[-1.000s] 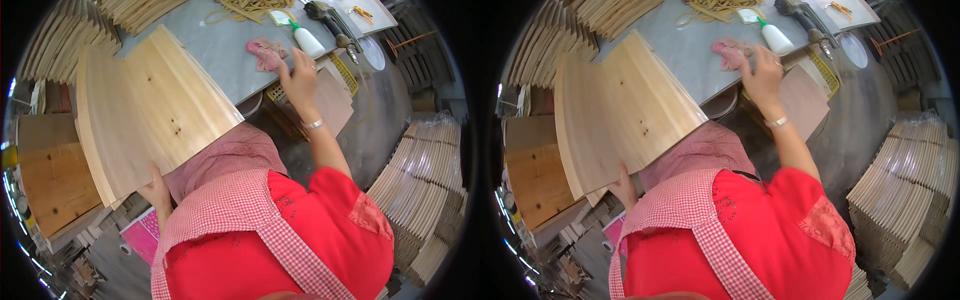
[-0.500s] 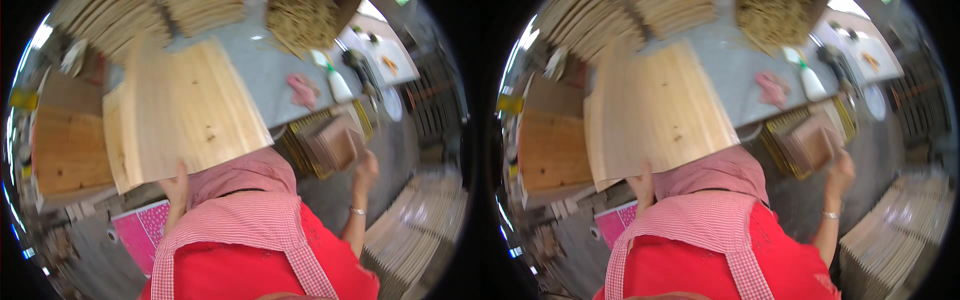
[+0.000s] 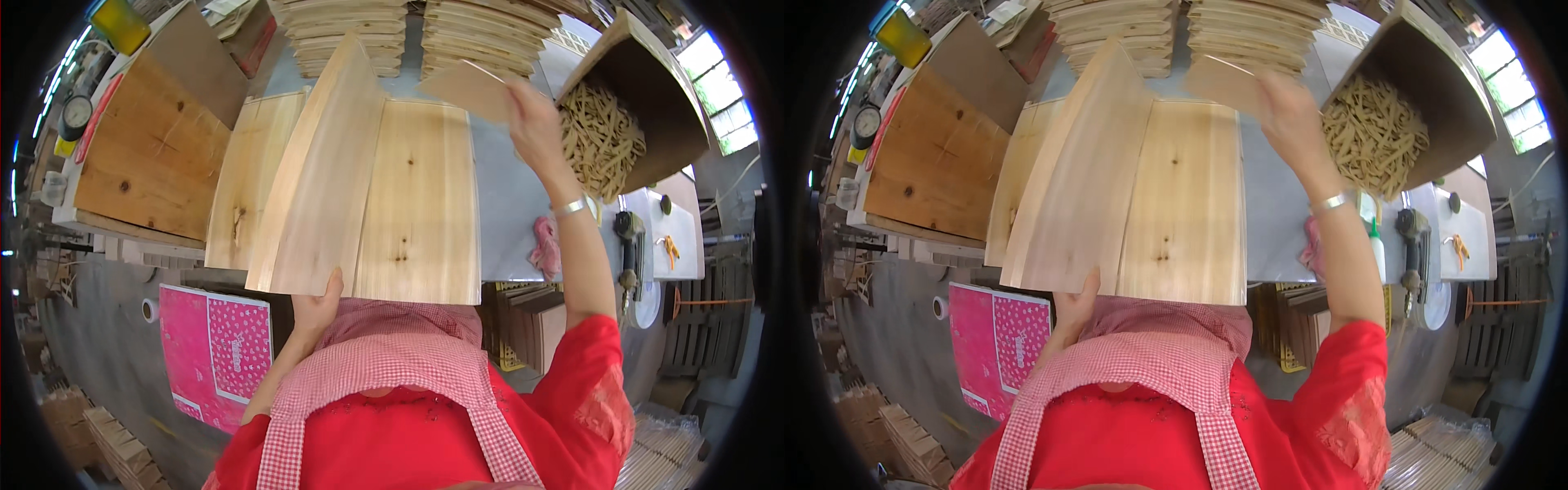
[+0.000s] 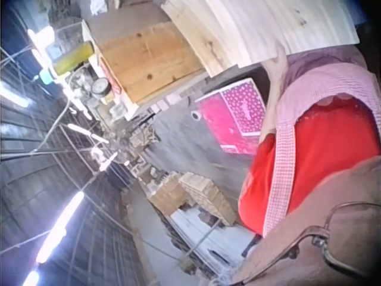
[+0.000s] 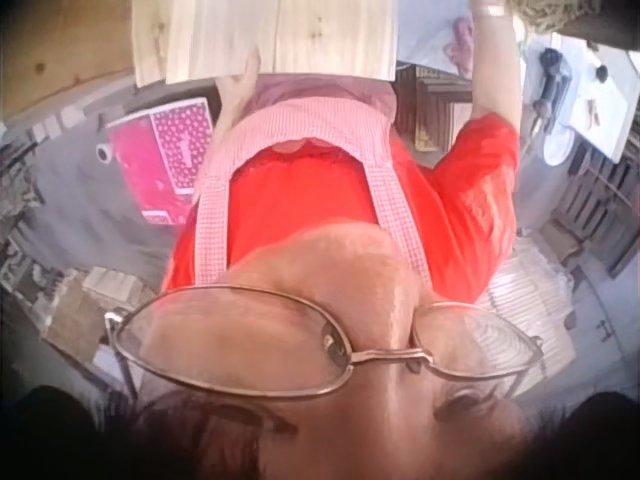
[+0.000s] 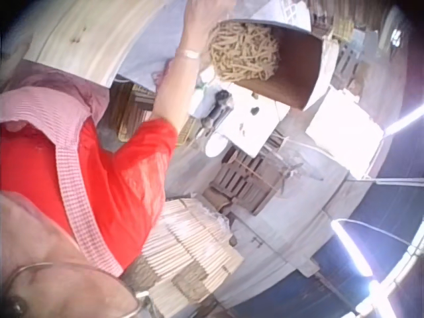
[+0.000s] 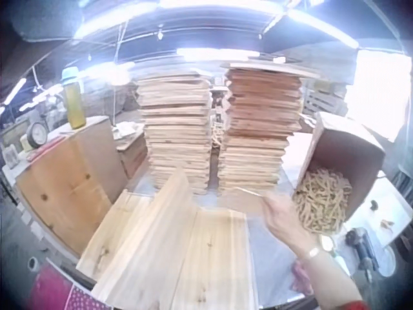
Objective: The person is assembling wooden boxes by applying glue to wooden components and securing the structure with rubber bands.
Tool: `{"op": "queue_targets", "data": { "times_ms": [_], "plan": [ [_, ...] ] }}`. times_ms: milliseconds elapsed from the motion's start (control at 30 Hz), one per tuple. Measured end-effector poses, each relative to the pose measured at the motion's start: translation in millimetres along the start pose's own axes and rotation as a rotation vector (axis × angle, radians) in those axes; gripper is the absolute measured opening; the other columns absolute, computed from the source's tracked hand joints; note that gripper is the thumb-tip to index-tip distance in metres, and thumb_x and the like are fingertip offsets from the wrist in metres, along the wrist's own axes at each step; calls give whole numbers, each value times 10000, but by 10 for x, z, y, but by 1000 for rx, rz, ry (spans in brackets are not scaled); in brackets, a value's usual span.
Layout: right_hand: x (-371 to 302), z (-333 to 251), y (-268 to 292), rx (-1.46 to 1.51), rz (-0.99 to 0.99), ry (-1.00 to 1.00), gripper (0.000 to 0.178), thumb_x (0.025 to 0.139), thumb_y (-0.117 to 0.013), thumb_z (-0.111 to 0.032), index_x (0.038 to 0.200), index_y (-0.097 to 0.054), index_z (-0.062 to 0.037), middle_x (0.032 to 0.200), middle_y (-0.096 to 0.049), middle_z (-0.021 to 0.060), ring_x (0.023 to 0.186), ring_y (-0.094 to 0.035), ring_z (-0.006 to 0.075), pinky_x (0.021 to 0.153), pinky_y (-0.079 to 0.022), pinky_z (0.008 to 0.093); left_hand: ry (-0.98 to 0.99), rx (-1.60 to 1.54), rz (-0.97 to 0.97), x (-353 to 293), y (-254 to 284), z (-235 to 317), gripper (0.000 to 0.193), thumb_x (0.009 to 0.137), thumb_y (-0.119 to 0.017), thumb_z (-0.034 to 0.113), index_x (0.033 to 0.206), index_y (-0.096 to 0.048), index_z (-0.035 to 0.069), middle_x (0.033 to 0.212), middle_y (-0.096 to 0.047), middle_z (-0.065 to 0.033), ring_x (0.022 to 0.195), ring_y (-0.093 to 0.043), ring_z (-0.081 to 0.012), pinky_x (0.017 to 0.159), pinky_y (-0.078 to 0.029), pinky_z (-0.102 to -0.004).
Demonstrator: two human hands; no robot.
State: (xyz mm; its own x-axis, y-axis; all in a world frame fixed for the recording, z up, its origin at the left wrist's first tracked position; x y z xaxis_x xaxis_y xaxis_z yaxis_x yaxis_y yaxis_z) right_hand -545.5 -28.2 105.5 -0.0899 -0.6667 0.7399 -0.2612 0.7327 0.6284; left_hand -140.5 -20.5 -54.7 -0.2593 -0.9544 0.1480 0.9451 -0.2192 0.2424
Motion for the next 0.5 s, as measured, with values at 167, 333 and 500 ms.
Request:
{"op": "queue_targets", "data": {
  "times_ms": [167,333,500],
  "plan": [
    [396,381,-948,-67,-122,43,168,931,-561,-162,1052,-655,-92,857,-688,161,812,-646,361,743,-471,470,135,-44,15,-37,85,-75,388,863,-685,19,1219,-556,-66,1108,-629,-125,999,-612,-212,865,-508,-326],
    [501,362,-1212,-67,-182,63,160,956,-572,-176,1051,-654,-77,920,-689,152,837,-644,372,727,-505,462,194,-35,41,-67,93,-40,374,864,-700,29,1202,-571,-63,1100,-635,-123,989,-616,-201,845,-517,-321],
    [537,305,-1287,-104,-290,50,152,954,-570,-172,1047,-654,-85,875,-687,175,799,-651,378,697,-513,483,145,39,-3,-76,126,-120,332,863,-708,39,1160,-601,-63,1068,-648,-117,973,-617,-194,831,-519,-318]
  ]
}}
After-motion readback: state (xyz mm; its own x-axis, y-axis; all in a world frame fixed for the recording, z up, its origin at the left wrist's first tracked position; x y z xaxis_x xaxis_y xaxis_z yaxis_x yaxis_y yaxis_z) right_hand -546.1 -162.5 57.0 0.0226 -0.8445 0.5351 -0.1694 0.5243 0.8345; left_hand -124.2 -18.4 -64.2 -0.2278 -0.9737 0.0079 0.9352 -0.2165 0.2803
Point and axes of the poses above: each hand's wrist, its own x-axis towards the middle knuckle, its own y-axis out of the back of the hand, z = x × y, the point moved 6 cm from there along x, towards the middle knuckle
